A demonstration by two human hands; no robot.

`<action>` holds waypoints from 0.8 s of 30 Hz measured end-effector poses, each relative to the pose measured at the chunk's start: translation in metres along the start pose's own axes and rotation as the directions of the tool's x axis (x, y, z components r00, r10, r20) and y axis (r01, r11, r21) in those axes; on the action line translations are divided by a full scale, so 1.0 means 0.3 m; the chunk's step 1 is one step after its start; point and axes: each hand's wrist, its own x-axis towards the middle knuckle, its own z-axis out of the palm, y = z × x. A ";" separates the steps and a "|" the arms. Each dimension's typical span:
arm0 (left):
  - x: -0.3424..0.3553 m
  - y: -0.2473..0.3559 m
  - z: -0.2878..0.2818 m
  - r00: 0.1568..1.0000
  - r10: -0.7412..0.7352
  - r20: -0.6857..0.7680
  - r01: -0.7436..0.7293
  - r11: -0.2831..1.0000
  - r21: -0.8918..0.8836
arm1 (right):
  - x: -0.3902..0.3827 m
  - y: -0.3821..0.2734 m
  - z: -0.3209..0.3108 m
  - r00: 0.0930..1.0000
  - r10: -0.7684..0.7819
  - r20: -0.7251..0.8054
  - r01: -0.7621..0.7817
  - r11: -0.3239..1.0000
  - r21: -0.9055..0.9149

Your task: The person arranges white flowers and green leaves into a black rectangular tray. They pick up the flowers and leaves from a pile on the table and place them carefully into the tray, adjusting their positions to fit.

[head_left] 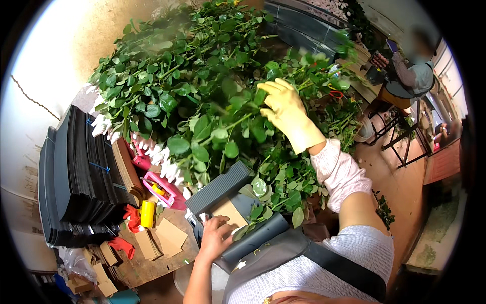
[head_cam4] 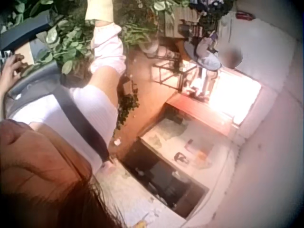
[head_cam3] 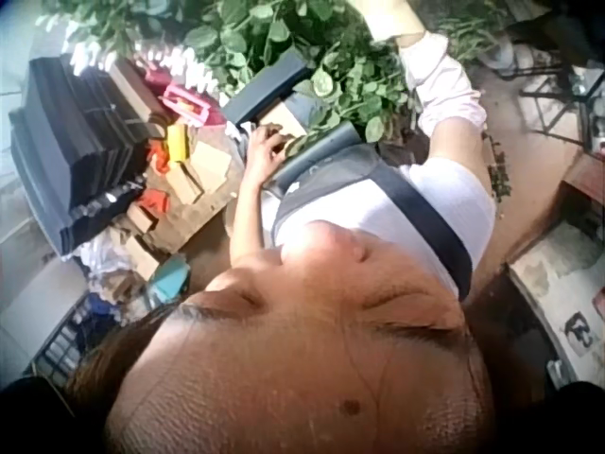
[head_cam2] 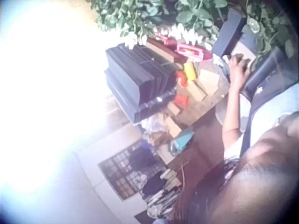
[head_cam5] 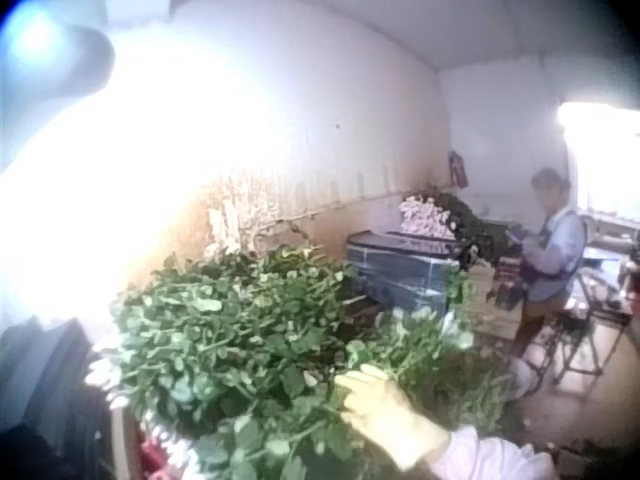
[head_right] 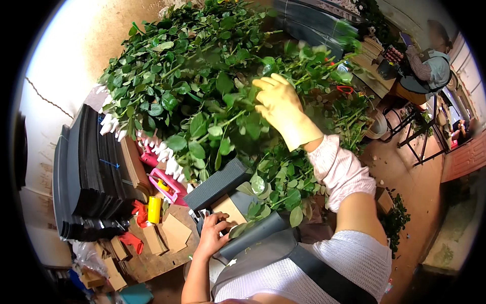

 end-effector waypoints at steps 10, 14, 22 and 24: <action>0.044 -0.003 -0.005 0.998 0.061 -0.019 -0.061 0.998 -0.004 | -0.137 0.149 0.056 1.000 0.012 -0.013 -0.013 0.998 -0.053; 0.001 -0.020 0.005 0.997 0.043 -0.065 -0.042 0.999 0.022 | -0.055 -0.017 -0.187 0.980 0.072 -0.183 -0.044 0.987 0.156; -0.026 -0.039 0.038 0.980 -0.181 -0.086 0.162 0.968 -0.192 | -0.255 0.003 -0.324 0.952 -0.278 0.131 0.286 0.957 -0.049; -0.018 -0.053 0.059 0.974 -0.136 -0.182 0.090 0.967 -0.238 | -0.328 -0.001 -0.300 0.842 -0.149 0.519 0.236 0.966 -0.107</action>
